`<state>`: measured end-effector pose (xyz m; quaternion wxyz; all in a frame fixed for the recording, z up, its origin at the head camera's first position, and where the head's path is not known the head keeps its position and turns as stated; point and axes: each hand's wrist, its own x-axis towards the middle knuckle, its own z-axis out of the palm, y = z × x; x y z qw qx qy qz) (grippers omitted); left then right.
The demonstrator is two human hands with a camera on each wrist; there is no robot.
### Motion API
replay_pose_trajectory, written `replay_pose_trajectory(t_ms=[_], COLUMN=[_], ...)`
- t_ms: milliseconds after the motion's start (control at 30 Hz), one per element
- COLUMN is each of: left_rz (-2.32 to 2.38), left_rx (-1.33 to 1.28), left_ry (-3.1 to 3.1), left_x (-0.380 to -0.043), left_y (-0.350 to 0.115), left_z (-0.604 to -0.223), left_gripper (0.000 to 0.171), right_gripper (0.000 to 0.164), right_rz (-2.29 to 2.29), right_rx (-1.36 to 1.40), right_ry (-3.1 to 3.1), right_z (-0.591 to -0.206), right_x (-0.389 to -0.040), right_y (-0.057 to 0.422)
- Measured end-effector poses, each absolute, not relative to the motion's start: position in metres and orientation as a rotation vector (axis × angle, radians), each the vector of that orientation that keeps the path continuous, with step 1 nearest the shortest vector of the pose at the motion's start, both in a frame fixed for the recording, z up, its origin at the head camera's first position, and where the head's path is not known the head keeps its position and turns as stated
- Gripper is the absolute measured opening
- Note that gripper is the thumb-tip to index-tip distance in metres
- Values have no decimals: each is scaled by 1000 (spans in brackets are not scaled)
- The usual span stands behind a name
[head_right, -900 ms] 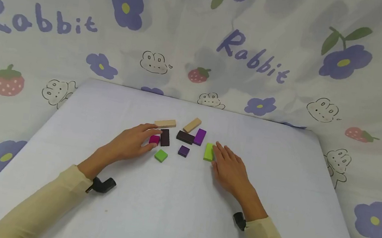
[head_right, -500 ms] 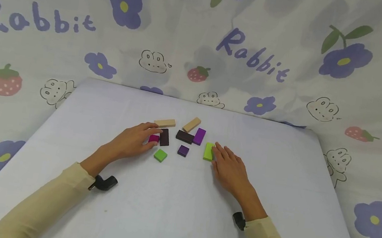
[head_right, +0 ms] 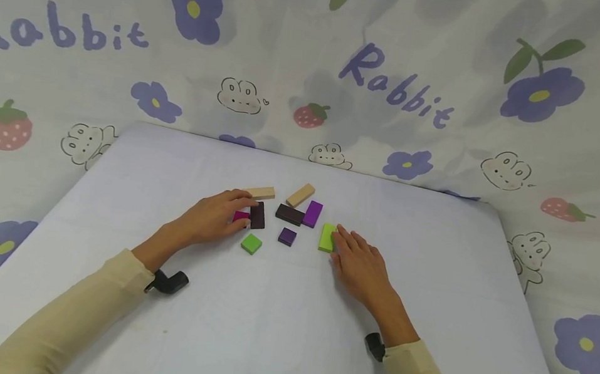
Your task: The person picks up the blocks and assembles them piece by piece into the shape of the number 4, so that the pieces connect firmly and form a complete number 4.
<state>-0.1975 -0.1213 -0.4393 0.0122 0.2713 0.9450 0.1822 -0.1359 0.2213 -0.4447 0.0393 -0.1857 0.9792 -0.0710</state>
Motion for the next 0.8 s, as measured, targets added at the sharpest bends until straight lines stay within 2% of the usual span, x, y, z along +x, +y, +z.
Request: replay_pose_trajectory(t_ms=[800], left_rz=[534], left_rx=[826], left_ry=[2889], left_x=[-202], left_y=[-115], left_z=[-444], left_gripper=[53], right_gripper=[52], right_rz=[-243], right_rx=[-563], right_ry=[2994], right_z=[-444], right_x=[-136], right_y=[221])
